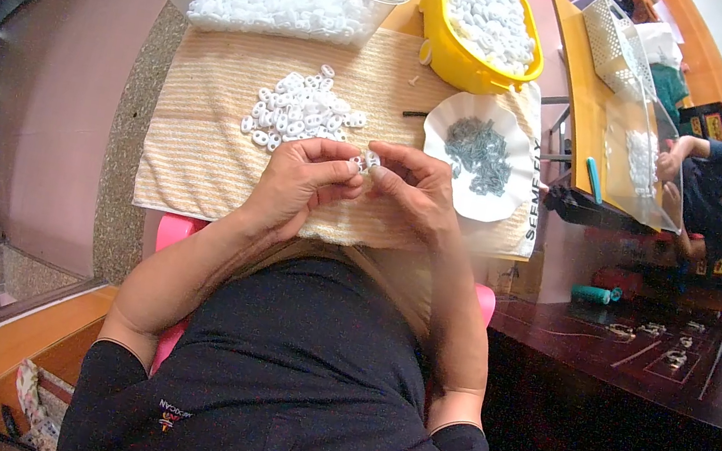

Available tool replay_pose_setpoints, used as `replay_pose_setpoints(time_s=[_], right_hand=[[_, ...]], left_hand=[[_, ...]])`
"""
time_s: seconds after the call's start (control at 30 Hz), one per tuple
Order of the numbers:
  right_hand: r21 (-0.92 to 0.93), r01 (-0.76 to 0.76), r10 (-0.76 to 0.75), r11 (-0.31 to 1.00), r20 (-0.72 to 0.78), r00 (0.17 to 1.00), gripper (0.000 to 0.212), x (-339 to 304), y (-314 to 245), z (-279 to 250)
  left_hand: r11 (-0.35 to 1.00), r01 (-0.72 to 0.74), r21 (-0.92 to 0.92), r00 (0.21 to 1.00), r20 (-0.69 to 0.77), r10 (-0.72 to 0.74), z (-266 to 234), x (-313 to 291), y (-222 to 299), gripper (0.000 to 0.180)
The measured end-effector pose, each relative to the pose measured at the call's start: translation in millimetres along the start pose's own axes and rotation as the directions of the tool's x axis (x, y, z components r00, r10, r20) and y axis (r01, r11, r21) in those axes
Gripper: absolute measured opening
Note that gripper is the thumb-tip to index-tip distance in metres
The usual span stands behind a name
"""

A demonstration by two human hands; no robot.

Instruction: The recorder is manually assembling small white plastic rings by inserting tiny metal pins or components into them.

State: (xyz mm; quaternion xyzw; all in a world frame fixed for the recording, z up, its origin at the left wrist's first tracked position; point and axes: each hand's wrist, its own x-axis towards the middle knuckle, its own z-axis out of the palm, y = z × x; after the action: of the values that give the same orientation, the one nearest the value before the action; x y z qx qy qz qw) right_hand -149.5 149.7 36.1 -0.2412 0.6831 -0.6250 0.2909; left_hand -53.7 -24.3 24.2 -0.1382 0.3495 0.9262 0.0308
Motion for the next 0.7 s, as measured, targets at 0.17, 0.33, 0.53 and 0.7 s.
replay_pose_setpoints(time_s=[0.17, 0.33, 0.53, 0.7], right_hand=[[0.012, -0.004, 0.004, 1.0, 0.012, 1.0, 0.03, 0.0, 0.4, 0.8], [0.032, -0.013, 0.013, 0.999, 0.006, 1.0, 0.029, -0.9, -4.6, 5.6], [0.047, -0.019, 0.018, 0.999, 0.018, 1.0, 0.029, -1.7, -1.1, 2.6], [0.065, -0.013, 0.012, 0.998, 0.026, 1.0, 0.03, -2.1, 0.0, 2.3]], left_hand=[[1.0, -0.003, 0.006, 1.0, -0.002, 0.003, -0.3, 1.3, -1.9, 0.014], [1.0, -0.008, -0.005, 1.0, 0.017, 0.008, -1.0, 2.0, -3.4, 0.015], [1.0, -0.012, 0.002, 1.0, 0.013, 0.012, -0.2, 1.0, -3.3, 0.016], [1.0, -0.008, -0.002, 1.0, 0.019, 0.008, -0.1, 0.5, -2.5, 0.014]])
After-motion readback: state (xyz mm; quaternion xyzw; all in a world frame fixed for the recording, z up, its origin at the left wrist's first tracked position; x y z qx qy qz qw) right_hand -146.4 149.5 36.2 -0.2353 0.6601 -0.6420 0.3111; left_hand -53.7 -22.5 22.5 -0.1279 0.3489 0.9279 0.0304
